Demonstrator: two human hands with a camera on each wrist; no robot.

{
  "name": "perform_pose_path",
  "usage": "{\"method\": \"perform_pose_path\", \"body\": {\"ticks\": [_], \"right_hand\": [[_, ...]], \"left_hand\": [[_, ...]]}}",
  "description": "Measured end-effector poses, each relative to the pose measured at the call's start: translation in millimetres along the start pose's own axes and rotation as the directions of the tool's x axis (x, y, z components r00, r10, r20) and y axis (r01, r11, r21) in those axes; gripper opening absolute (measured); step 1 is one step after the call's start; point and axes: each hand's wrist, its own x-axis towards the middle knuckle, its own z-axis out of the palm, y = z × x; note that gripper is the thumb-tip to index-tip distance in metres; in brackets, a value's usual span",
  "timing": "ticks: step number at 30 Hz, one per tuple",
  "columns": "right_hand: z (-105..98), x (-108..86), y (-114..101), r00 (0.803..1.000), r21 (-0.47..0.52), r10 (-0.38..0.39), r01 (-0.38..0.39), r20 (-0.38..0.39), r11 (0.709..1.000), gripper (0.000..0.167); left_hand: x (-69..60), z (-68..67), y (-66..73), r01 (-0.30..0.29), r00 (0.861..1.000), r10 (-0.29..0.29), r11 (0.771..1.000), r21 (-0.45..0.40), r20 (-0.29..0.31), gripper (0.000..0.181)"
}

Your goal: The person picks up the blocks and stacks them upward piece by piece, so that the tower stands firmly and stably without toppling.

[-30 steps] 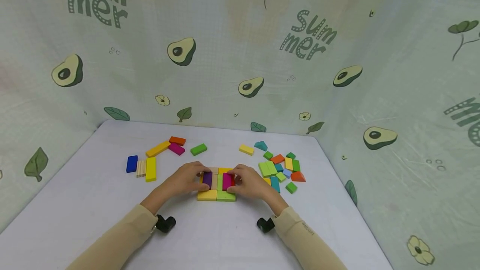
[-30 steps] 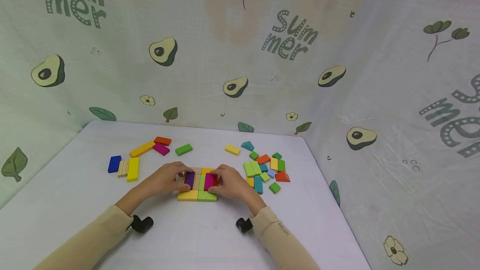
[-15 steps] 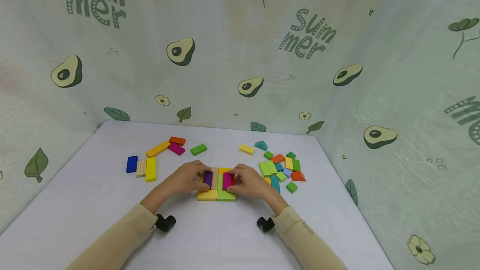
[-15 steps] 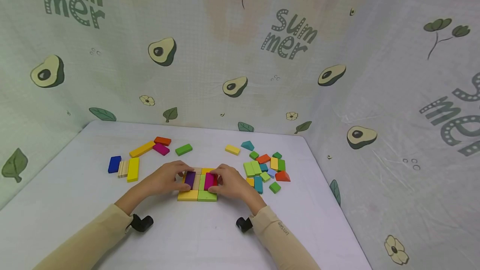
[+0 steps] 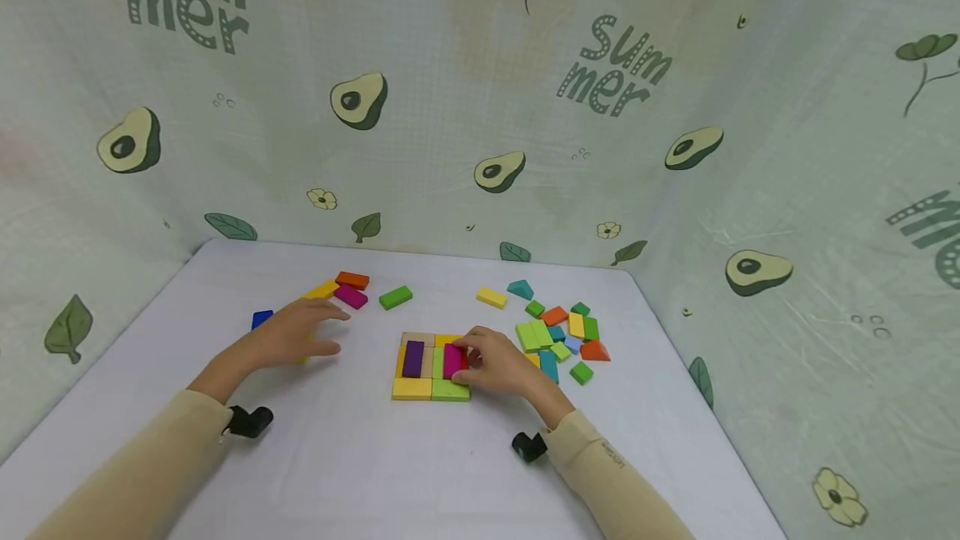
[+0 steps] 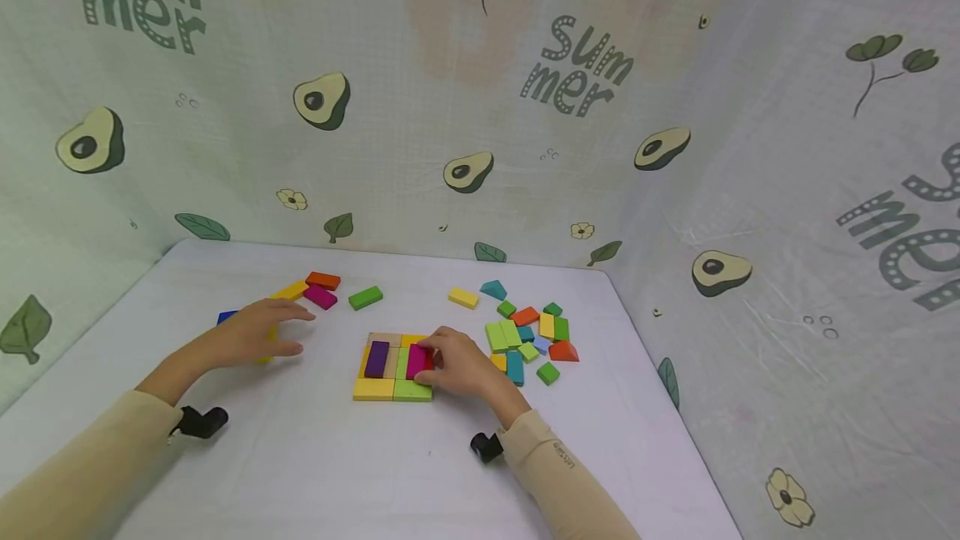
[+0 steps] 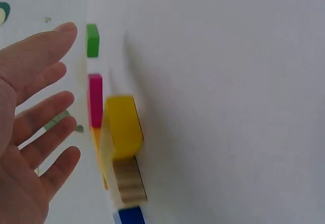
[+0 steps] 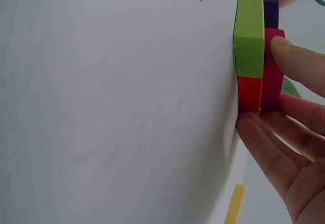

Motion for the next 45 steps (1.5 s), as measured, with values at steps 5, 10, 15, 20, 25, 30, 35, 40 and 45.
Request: {"method": "perform_pose_path", "body": {"ticks": [5,10,15,20,25,30,35,40,45], "right_hand": [[0,-0.7,0,1.0,-0.004,0.003,-0.003,0.002,1.0,0.053],[-1,-0.7,1,1.0,0.001,0.016,-0.016,0.01,1.0,0.054],[0,0.7,3,1.0,0.005,0.016,-0.016,0.013,1.0,0.055],[2,1.0,5,1.0,0.012,0.016,-0.017,0.013,1.0,0.055],[2,1.0,5,1.0,0.009,0.021,-0.021,0.012,1.0,0.055],[2,1.0,5,1.0,0.001,0.02,-0.02,0.009,1.0,0.056],[2,2.1,4,1.0,0.007,0.024,-0.024,0.014,1.0,0.056],[-1,1.3,2,1.0,0.03,0.022,-0.022,0.022,0.999,0.057],[-1,0.2,1,0.999,0.044,0.025,-0.026,0.023,0.999,0.057]], "left_hand": [[-15.0,-14.5,-23.8,-0.006,0.999,0.006,1.0,0.006,0.043,0.04],[-21.7,-18.5,-31.8,-0.009,0.995,0.009,1.0,-0.001,0.102,0.039],[-21.7,-15.4,-34.2,-0.027,0.996,0.024,0.999,0.029,0.081,0.038],[-18.6,-9.2,-34.2,-0.059,0.997,0.058,0.998,0.028,0.043,0.033],[-15.3,-4.3,-30.2,-0.088,0.996,0.087,0.996,0.033,0.024,0.034],[-12.0,-1.1,-26.1,-0.091,0.996,0.09,0.995,0.049,0.026,0.036],[-9.9,1.1,-24.2,-0.078,0.997,0.077,0.995,0.057,0.014,0.031],[-5.8,2.8,-18.3,-0.067,0.998,0.067,0.997,0.024,-0.006,0.03],[0.2,4.8,4.4,-0.088,0.994,0.09,0.996,0.026,-0.055,0.033]]}}
